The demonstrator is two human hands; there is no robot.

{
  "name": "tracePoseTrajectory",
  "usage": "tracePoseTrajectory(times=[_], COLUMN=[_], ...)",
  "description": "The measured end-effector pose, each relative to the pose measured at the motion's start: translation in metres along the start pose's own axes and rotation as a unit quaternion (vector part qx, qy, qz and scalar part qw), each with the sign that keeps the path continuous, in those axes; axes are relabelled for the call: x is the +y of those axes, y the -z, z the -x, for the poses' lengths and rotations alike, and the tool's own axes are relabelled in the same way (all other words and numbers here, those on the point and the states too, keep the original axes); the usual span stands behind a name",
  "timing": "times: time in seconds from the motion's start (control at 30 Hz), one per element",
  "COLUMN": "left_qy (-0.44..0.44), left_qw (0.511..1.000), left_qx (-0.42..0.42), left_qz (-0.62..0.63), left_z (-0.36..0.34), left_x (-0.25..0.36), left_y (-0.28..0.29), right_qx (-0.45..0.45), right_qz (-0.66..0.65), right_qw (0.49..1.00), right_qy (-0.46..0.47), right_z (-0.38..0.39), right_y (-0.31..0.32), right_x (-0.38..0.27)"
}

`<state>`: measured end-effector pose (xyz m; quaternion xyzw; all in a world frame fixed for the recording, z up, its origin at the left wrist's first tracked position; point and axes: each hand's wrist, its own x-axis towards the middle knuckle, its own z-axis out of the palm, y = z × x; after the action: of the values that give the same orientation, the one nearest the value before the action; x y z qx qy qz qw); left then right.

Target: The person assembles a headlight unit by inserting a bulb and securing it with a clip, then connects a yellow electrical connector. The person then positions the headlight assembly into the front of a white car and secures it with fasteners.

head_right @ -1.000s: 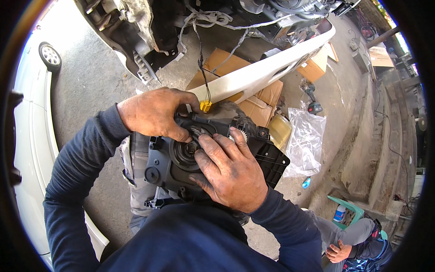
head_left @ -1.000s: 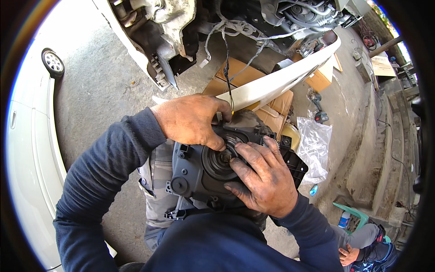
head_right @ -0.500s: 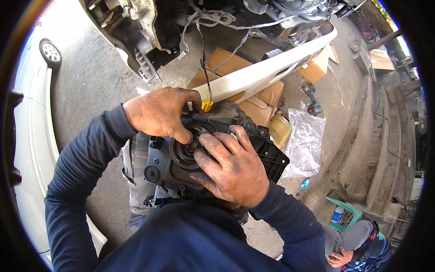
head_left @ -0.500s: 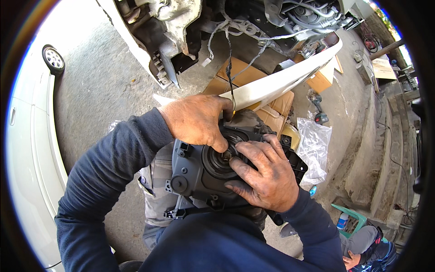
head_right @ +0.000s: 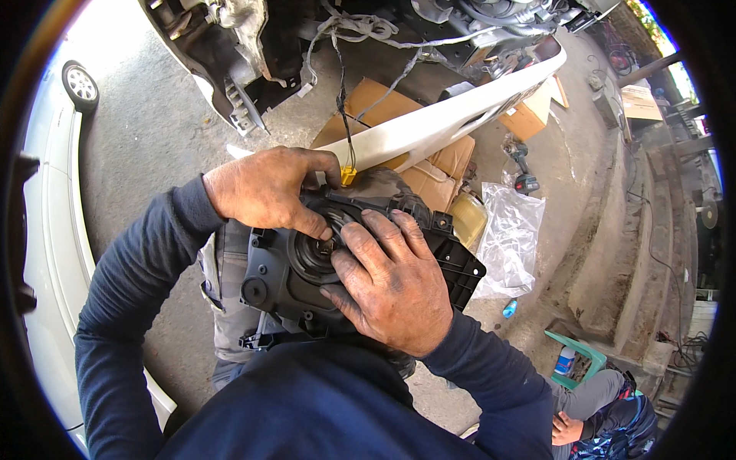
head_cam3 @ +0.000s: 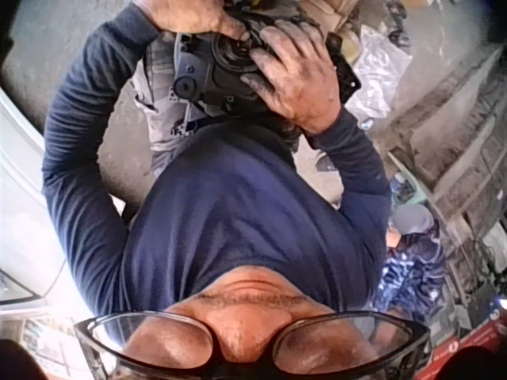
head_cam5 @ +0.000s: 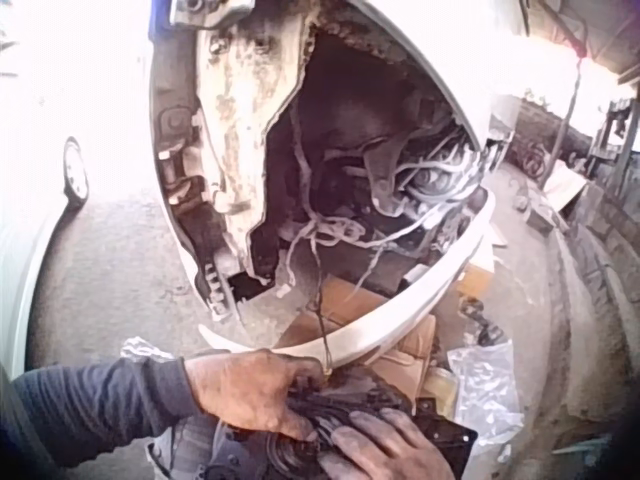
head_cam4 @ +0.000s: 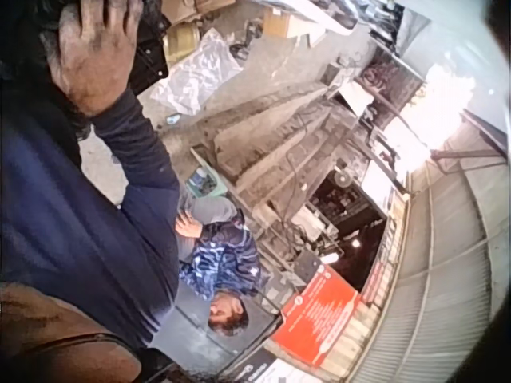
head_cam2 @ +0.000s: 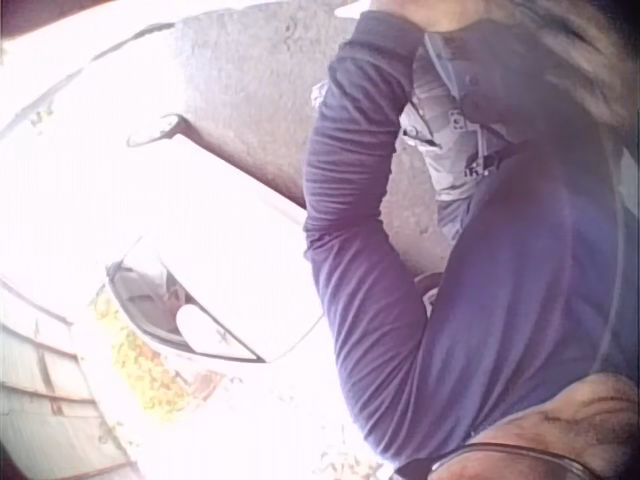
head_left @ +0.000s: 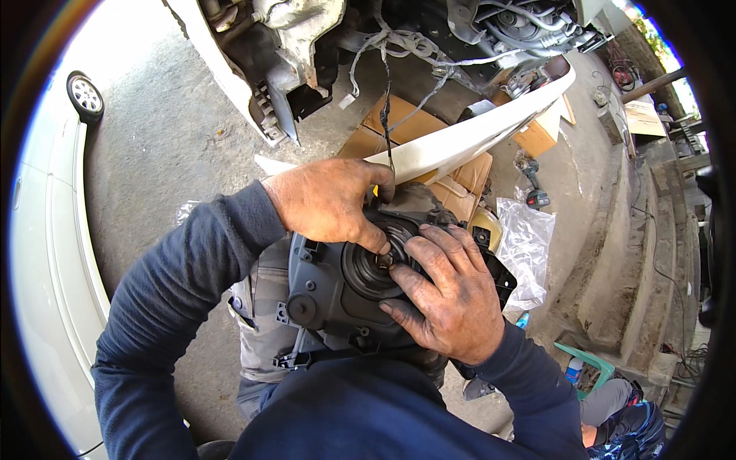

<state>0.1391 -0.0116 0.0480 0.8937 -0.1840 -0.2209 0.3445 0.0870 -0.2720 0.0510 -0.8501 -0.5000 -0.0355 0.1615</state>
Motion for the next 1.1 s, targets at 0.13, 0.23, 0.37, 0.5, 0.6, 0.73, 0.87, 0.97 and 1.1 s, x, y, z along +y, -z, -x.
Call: tracePoseTrajectory(times=[0.13,0.23,0.37,0.5,0.6,0.73,0.87,0.97,1.1], left_qy=[0.002,-0.020,-0.009,-0.011,-0.008,-0.010,-0.006,-0.022,-0.022], left_qw=[1.000,1.000,1.000,0.999,0.997,0.997,0.998,0.999,0.998], left_qx=[-0.001,0.009,-0.013,-0.051,-0.078,-0.068,-0.067,-0.049,-0.053], left_qz=[-0.020,-0.018,0.014,0.001,-0.008,-0.020,-0.015,-0.008,-0.015], left_z=[0.001,0.002,0.007,0.003,-0.003,0.002,0.005,0.007,0.005], left_x=[-0.001,-0.002,-0.007,-0.007,-0.001,0.003,0.002,0.001,-0.001], left_y=[-0.002,-0.004,0.001,0.005,0.005,0.005,0.006,0.003,0.002], right_qx=[-0.019,-0.018,0.002,0.002,-0.019,-0.031,0.010,0.029,0.027], right_qz=[-0.043,-0.061,-0.083,-0.101,-0.085,-0.030,-0.081,-0.108,-0.032], right_qw=[0.999,0.998,0.996,0.995,0.996,0.999,0.997,0.994,0.999], right_qy=[0.011,0.011,0.009,-0.003,0.001,0.006,-0.012,-0.017,-0.019], right_z=[-0.004,-0.004,-0.004,-0.002,-0.002,-0.001,-0.003,-0.002,-0.001], right_y=[0.004,0.002,-0.004,-0.002,0.003,0.003,-0.006,-0.009,-0.012], right_x=[0.004,0.006,0.008,0.007,0.005,-0.006,-0.011,-0.013,-0.021])
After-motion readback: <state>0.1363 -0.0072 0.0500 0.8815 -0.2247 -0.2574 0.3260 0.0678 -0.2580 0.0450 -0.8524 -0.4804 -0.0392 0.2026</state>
